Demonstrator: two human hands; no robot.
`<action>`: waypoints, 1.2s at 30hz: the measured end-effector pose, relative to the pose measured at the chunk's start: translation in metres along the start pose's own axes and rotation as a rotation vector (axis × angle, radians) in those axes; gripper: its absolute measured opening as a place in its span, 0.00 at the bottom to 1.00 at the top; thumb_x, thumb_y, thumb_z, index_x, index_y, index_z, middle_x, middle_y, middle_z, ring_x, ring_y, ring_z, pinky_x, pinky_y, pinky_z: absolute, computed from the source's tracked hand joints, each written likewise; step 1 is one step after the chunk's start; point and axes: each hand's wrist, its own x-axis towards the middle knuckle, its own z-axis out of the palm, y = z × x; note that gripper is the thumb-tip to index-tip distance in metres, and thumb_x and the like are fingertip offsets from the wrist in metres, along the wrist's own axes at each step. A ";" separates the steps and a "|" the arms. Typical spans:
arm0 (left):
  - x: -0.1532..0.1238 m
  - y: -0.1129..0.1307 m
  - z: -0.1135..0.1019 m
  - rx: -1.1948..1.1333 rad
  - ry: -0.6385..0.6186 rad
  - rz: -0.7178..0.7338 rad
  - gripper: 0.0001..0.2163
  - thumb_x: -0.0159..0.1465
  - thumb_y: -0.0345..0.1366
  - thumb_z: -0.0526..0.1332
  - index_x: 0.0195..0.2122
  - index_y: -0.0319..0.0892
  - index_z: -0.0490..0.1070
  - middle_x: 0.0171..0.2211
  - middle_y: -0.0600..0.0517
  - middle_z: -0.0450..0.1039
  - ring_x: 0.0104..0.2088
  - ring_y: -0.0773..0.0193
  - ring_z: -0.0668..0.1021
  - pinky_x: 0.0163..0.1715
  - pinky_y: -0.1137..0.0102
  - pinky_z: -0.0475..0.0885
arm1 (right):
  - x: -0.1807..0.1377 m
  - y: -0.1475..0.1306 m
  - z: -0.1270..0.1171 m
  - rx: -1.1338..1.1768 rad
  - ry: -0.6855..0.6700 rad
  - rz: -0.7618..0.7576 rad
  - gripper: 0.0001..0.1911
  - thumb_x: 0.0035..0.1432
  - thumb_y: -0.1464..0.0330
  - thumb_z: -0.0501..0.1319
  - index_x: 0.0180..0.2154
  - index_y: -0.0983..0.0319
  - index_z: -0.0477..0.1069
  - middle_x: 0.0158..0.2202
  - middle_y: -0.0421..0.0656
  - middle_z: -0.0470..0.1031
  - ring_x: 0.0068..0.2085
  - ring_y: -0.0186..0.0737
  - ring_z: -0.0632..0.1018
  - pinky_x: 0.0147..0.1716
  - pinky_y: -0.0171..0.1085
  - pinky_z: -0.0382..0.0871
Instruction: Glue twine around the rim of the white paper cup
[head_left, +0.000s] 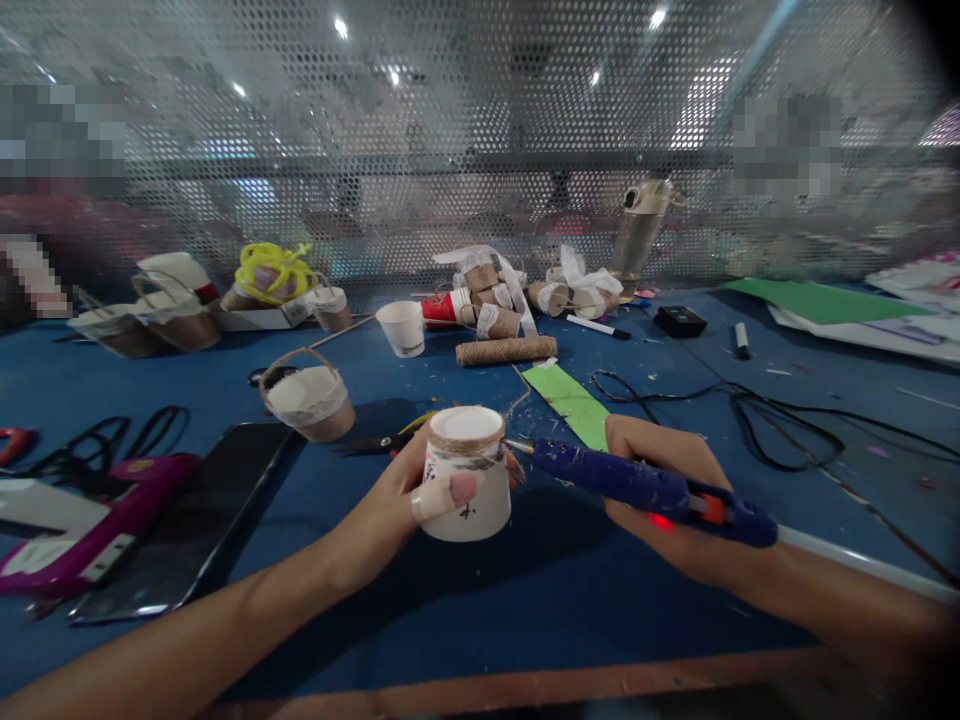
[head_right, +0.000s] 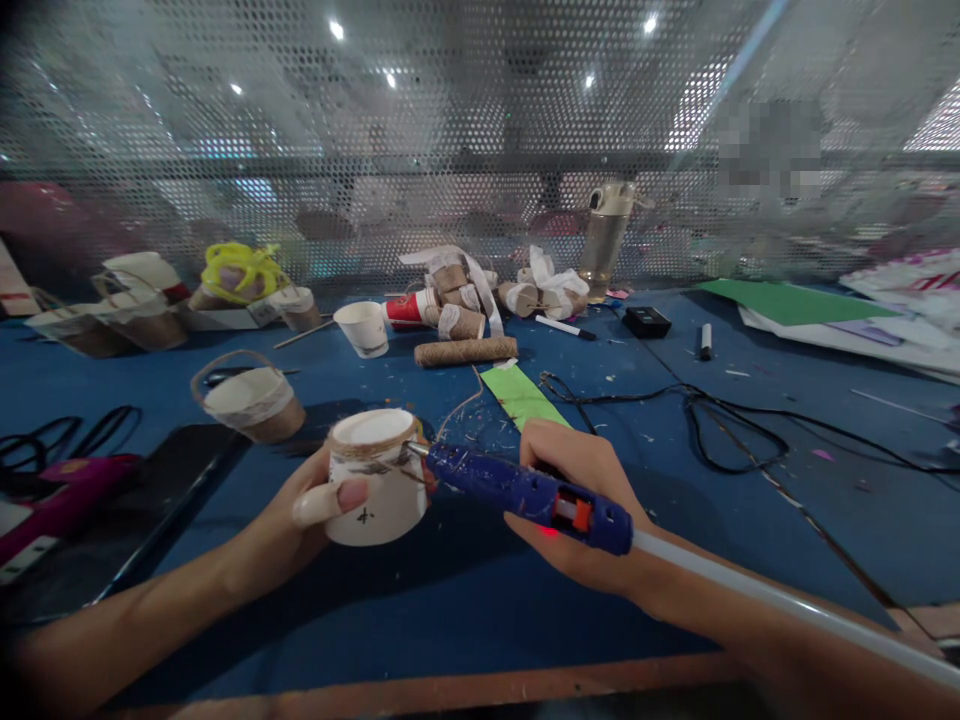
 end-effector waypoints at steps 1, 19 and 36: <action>0.000 0.000 0.000 -0.013 -0.003 -0.001 0.20 0.58 0.42 0.66 0.50 0.43 0.67 0.42 0.48 0.78 0.41 0.55 0.78 0.41 0.66 0.70 | 0.000 0.000 0.000 -0.003 -0.001 0.003 0.15 0.47 0.78 0.59 0.23 0.59 0.53 0.22 0.35 0.58 0.24 0.31 0.60 0.23 0.35 0.50; 0.001 -0.004 -0.001 -0.081 -0.016 0.037 0.20 0.57 0.42 0.66 0.50 0.42 0.70 0.43 0.47 0.79 0.42 0.54 0.79 0.42 0.66 0.72 | 0.001 0.000 0.000 0.007 0.008 0.056 0.15 0.46 0.78 0.59 0.23 0.60 0.53 0.22 0.35 0.58 0.24 0.31 0.60 0.23 0.35 0.50; 0.000 0.000 0.003 -0.257 -0.130 -0.052 0.20 0.54 0.42 0.66 0.45 0.37 0.75 0.38 0.44 0.79 0.37 0.53 0.79 0.39 0.64 0.75 | 0.001 -0.001 0.000 0.074 -0.044 0.082 0.13 0.45 0.79 0.58 0.21 0.60 0.54 0.21 0.34 0.59 0.23 0.31 0.60 0.22 0.34 0.52</action>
